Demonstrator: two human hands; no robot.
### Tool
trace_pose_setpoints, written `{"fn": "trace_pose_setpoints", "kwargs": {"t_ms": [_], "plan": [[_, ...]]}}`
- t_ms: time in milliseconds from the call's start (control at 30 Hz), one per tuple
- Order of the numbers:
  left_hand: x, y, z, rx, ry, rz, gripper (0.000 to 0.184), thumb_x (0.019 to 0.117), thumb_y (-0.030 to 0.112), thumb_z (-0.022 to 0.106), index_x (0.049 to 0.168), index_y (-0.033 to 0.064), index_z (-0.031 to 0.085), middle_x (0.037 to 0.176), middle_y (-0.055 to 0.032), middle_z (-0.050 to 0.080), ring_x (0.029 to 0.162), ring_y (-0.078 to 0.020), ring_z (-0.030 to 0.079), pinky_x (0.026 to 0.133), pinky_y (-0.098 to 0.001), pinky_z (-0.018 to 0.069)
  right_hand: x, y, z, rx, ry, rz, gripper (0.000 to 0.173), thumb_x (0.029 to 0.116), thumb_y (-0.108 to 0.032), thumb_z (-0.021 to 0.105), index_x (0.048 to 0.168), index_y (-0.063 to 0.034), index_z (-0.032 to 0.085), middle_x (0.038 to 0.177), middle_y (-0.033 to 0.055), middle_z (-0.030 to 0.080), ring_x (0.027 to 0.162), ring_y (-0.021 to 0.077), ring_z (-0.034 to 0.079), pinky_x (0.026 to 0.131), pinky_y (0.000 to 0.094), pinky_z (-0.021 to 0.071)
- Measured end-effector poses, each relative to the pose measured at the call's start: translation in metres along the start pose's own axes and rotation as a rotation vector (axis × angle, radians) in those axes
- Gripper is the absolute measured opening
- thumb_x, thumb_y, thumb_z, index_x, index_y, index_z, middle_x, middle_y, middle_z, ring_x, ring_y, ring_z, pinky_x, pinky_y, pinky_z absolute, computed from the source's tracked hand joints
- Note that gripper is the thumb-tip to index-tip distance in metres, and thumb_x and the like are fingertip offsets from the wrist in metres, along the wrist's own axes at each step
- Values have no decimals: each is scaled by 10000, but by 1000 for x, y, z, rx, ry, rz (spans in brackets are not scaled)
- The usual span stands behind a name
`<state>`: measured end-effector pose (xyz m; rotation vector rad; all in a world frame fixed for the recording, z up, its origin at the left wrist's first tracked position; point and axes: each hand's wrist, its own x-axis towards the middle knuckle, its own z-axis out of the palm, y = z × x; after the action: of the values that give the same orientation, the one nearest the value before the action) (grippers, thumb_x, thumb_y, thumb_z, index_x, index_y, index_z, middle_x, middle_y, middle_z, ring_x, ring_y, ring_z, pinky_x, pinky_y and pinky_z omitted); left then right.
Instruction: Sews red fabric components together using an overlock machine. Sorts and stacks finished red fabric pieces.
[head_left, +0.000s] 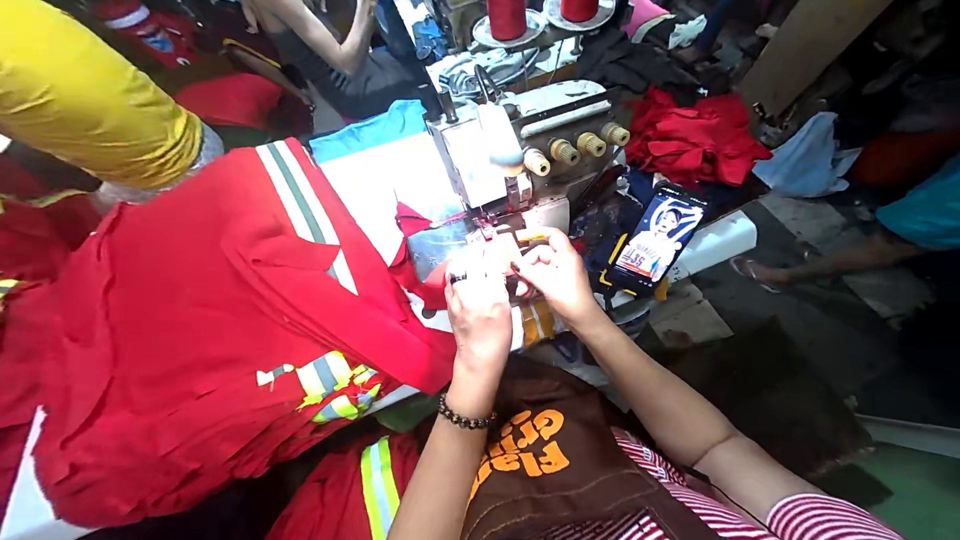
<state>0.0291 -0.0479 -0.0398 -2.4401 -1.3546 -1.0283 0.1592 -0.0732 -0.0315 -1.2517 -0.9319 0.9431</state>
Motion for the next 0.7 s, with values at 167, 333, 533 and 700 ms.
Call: {"fn": "trace_pose_setpoints", "kwargs": {"t_ms": [167, 333, 533, 700], "plan": [[8, -8, -2, -10, 71, -14, 190, 987, 22, 592, 1110, -43, 721, 1042, -209, 733, 944, -370, 722, 788, -495, 576, 9, 2, 4, -49, 31, -67, 490, 935, -16, 696, 1376, -75, 493, 786, 73, 651, 552, 137, 619, 494, 270, 554], [25, -21, -7, -144, -106, -123, 242, 1045, 78, 508, 1215, -28, 643, 1126, -221, 690, 1009, -384, 691, 849, -518, 560, 13, 6, 3, -166, 16, -157, 425, 968, -68, 666, 1361, -133, 520, 775, 79, 613, 525, 168, 545, 435, 278, 473], [38, -37, -26, -256, -212, -147, 374, 1069, 187, 503, 1401, 15, 518, 1270, -244, 622, 1234, -409, 585, 1098, -584, 403, 12, -1, 0, -259, 49, -195, 385, 1009, -74, 595, 1379, -128, 501, 788, 93, 610, 517, 185, 542, 427, 305, 479], [88, -54, -1, 94, -314, -247, 371, 1040, 200, 503, 1304, -41, 601, 1201, -247, 669, 1184, -418, 609, 1103, -588, 351, -14, 17, 17, -463, 30, -393, 298, 975, -49, 620, 1273, -35, 608, 966, 79, 698, 740, 134, 669, 653, 308, 587]]}}
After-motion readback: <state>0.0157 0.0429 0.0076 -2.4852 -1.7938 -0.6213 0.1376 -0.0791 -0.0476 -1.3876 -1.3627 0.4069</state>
